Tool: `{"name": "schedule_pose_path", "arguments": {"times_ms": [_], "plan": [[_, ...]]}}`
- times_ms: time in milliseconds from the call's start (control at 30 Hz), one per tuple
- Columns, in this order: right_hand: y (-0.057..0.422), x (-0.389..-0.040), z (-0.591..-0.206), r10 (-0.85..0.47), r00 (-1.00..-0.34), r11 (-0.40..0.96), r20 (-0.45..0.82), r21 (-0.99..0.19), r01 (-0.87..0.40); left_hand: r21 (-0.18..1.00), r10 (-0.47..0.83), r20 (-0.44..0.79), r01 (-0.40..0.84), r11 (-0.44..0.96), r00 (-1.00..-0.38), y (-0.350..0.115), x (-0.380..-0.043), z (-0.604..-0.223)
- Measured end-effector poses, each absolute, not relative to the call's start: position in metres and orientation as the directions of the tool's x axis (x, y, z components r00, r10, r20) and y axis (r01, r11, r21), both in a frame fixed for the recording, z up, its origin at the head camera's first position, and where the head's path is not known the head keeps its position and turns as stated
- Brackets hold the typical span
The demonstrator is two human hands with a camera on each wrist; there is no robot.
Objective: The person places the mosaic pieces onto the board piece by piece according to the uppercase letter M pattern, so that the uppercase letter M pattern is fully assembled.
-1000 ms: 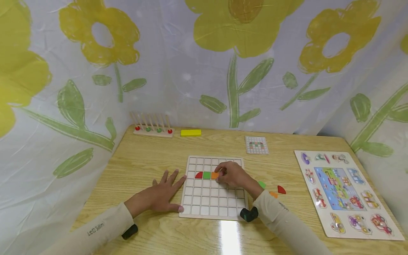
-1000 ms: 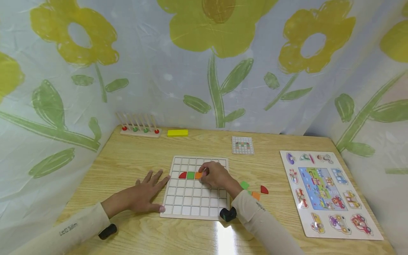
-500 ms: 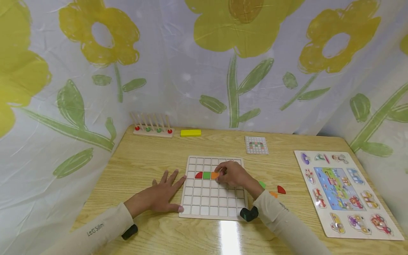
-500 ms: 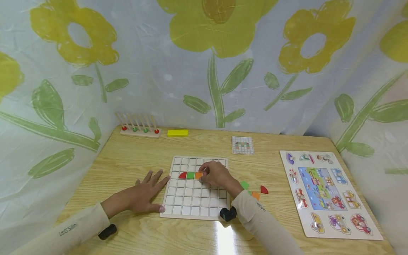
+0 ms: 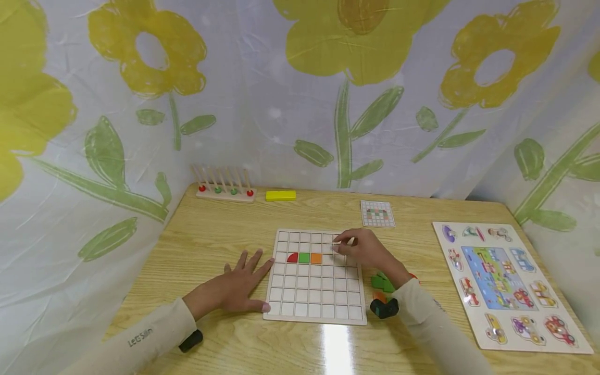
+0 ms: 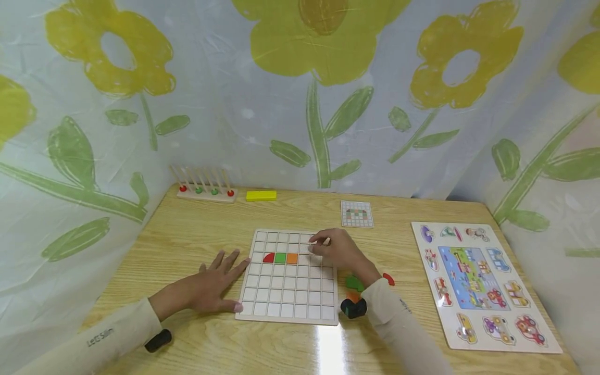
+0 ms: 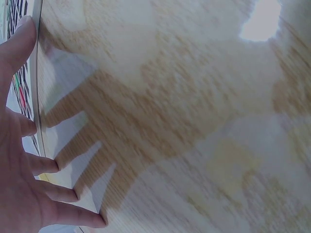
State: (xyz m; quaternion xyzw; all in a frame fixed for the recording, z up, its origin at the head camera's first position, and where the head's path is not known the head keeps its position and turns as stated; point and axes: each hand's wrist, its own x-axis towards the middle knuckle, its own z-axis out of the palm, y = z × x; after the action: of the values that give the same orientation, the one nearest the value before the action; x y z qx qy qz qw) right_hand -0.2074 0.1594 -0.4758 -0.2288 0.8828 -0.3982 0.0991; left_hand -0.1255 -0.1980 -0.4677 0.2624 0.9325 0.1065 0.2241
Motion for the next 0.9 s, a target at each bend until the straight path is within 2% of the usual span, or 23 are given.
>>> {"name": "schedule_pose_path", "arguments": {"times_ms": [167, 700, 900], "plan": [[0.179, -0.206, -0.475, -0.473, -0.881, 0.583, 0.026, -0.74, -0.336, 0.313, 0.534, -0.363, 0.44, 0.842, -0.763, -0.198, -0.126, -0.468], [0.235, -0.183, -0.491, -0.425, -0.902, 0.645, -0.073, -0.724, -0.245, 0.302, 0.533, -0.358, 0.445, 0.843, -0.767, -0.199, -0.128, -0.474], [0.249, -0.176, -0.496, -0.434, -0.901, 0.666, -0.031, -0.685, -0.297, 0.3, 0.529, -0.364, 0.442, 0.846, -0.766, -0.198, -0.128, -0.472]]}}
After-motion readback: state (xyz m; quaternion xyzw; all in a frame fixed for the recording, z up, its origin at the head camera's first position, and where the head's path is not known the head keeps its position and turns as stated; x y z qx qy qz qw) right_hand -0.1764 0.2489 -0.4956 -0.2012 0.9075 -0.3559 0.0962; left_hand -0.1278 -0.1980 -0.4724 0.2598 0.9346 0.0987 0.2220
